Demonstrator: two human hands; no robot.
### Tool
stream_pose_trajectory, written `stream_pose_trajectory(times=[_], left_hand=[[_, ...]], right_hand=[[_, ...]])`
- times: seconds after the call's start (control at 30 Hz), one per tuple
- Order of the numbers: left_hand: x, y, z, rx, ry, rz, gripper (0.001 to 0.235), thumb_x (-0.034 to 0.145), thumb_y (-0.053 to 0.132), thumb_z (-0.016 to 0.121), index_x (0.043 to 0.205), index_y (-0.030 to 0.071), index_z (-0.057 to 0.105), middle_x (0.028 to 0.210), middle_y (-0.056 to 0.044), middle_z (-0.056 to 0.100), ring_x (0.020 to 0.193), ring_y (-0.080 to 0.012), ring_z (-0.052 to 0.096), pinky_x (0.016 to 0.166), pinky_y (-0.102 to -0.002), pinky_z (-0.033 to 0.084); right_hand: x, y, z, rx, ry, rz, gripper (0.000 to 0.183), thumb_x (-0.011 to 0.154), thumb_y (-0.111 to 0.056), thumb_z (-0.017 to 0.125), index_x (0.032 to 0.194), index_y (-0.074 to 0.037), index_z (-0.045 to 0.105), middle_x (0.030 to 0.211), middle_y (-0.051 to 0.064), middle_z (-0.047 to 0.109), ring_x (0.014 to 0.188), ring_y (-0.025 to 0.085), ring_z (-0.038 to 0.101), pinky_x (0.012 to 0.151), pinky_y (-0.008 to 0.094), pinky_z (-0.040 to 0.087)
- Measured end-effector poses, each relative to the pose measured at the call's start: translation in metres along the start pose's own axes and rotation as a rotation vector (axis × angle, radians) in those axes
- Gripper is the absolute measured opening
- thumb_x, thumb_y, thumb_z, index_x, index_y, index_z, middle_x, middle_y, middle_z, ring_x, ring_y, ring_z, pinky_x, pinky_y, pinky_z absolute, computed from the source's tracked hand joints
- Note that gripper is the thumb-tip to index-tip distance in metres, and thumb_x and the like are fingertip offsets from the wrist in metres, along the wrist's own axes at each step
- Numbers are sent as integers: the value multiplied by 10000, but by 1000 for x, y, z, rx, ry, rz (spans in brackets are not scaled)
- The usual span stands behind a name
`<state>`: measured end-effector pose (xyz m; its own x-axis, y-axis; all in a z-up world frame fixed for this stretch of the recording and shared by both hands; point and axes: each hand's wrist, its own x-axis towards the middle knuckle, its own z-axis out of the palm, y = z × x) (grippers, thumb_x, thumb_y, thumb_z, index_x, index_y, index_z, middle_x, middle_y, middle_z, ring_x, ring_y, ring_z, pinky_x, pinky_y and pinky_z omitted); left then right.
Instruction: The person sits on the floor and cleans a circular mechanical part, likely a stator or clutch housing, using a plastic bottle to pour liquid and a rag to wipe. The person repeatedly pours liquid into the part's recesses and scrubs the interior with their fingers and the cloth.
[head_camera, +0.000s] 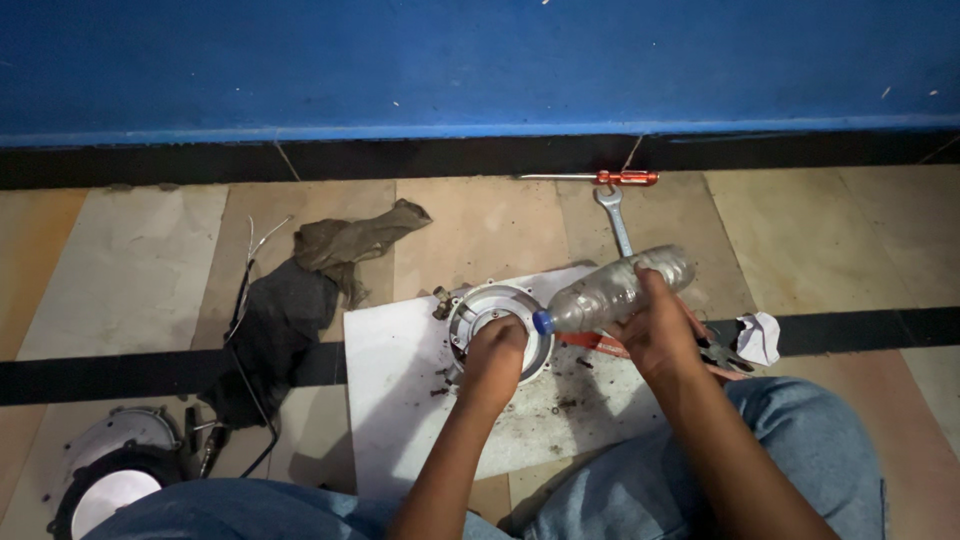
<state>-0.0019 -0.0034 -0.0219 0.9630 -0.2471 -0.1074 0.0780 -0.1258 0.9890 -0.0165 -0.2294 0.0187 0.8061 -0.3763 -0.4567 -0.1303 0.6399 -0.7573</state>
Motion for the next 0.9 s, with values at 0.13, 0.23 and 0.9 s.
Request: stream_pose_trajectory(times=[0.13,0.23,0.9], left_hand=[[0,4,2,177,55,-43,301,972,261,504,868,19,650,808,-188,656,755,-336,630,730,-445,499],[-1,5,3,250,68,-41,329,1004,310,547,896,26,673,842,-200,679,791,-353,639,738,-433,492],[-2,3,6,-59,-145,-257,219,920,32,480,941,51,698,704,-10,593,543,-104,528,472,-288,438]], right_hand=[[2,1,0,-70,18,-5,459,948,-341,598,1300,-53,532,1289,130,631,1215,314,623,1022,527,510],[0,0,3,-115,72,-19,475,938,-344,609,1313,-67,518,1276,125,634,1190,310,627,984,510,512],[-23,-4,22,-235,32,-338,559,951,-285,635,1390,-85,352,1303,138,573,1115,288,681,858,532,622]])
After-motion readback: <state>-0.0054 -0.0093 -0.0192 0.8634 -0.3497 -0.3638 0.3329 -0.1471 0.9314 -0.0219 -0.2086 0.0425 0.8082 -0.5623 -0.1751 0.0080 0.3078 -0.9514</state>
